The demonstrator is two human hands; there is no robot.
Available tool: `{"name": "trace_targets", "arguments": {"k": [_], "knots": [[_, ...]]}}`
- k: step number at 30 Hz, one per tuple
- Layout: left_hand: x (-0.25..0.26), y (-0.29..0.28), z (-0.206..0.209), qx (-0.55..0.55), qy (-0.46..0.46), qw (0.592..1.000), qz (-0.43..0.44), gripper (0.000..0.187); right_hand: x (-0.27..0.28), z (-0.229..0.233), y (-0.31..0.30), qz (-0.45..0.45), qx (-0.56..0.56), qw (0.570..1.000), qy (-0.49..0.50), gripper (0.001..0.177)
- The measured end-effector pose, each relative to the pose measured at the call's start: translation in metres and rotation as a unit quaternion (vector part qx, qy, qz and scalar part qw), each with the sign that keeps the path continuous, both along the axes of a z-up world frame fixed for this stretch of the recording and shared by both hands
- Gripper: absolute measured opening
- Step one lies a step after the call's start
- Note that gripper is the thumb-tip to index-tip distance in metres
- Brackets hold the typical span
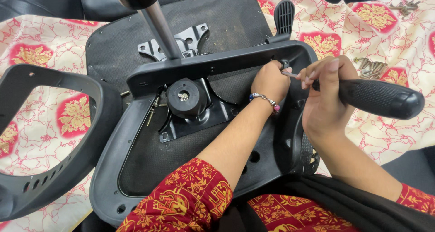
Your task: The person assembles a black plastic chair base by inserting and tightening multiple screws with a screwdriver. They align the base components, secure them to the central column, and continue fastening screws around the perimeter.
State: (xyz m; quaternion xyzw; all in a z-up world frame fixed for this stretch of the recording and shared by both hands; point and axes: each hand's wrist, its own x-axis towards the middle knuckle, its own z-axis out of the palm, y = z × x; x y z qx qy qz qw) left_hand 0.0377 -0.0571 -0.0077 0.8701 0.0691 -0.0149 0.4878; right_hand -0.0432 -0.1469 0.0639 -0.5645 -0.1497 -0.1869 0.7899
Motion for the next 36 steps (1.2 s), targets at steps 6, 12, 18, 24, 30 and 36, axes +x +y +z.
{"name": "trace_targets", "arguments": {"k": [6,12,18,24,30,36], "knots": [[0.001,0.002,-0.004,-0.028,-0.010,1.000,-0.006,0.027,0.002,0.000,-0.001,0.006,-0.004,1.000,0.007,0.043],[-0.019,0.015,0.001,-0.041,-0.043,0.997,-0.056,0.036,0.002,-0.005,-0.002,-0.002,-0.010,1.000,0.009,0.044],[-0.052,0.026,0.027,-0.041,-0.002,0.999,-0.027,0.035,0.001,-0.002,-0.002,0.014,-0.028,0.999,0.008,0.045],[-0.071,0.035,0.048,0.026,0.012,0.999,-0.024,0.019,-0.002,0.001,-0.005,0.023,-0.086,0.996,0.002,0.049],[-0.094,0.056,0.073,0.119,-0.054,0.990,-0.049,0.010,-0.002,0.009,0.000,0.026,-0.142,0.989,-0.024,0.057],[-0.119,0.091,0.109,0.162,-0.316,0.935,-0.014,0.004,-0.007,0.017,0.002,0.007,-0.182,0.983,0.021,0.075]]}}
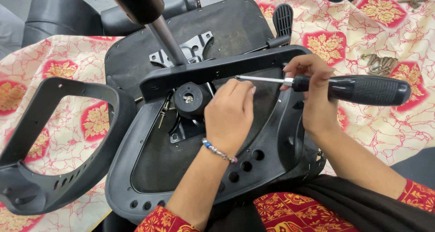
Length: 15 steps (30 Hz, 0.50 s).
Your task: The person assembles a black plastic chair base by inserting and tightening multiple screws with a screwdriver. They align the base components, secure them to the central column, and continue fastening screws around the perimeter.
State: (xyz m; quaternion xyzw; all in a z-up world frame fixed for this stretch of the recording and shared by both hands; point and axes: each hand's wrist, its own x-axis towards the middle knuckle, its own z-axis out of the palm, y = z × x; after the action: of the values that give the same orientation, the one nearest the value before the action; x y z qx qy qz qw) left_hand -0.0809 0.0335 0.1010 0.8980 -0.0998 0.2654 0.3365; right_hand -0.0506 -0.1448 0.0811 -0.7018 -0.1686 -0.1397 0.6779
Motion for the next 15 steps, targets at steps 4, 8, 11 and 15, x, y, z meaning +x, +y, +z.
{"name": "trace_targets", "arguments": {"k": [4,8,11,15], "knots": [[-0.014,0.032,0.018,0.082,-0.147,0.986,0.021,0.012,-0.006,0.005,0.008,0.015,0.068,0.993,0.092,0.067],[-0.019,0.045,0.022,0.088,-0.171,0.980,0.047,0.017,-0.009,0.009,0.015,0.044,0.070,0.994,0.067,0.056],[-0.022,0.048,0.022,0.124,-0.196,0.971,0.059,0.018,-0.012,0.010,0.022,0.043,0.077,0.994,0.071,0.054],[-0.027,0.050,0.023,0.143,-0.149,0.967,0.147,0.019,-0.023,0.012,0.032,0.057,0.101,0.992,0.045,0.043]]}}
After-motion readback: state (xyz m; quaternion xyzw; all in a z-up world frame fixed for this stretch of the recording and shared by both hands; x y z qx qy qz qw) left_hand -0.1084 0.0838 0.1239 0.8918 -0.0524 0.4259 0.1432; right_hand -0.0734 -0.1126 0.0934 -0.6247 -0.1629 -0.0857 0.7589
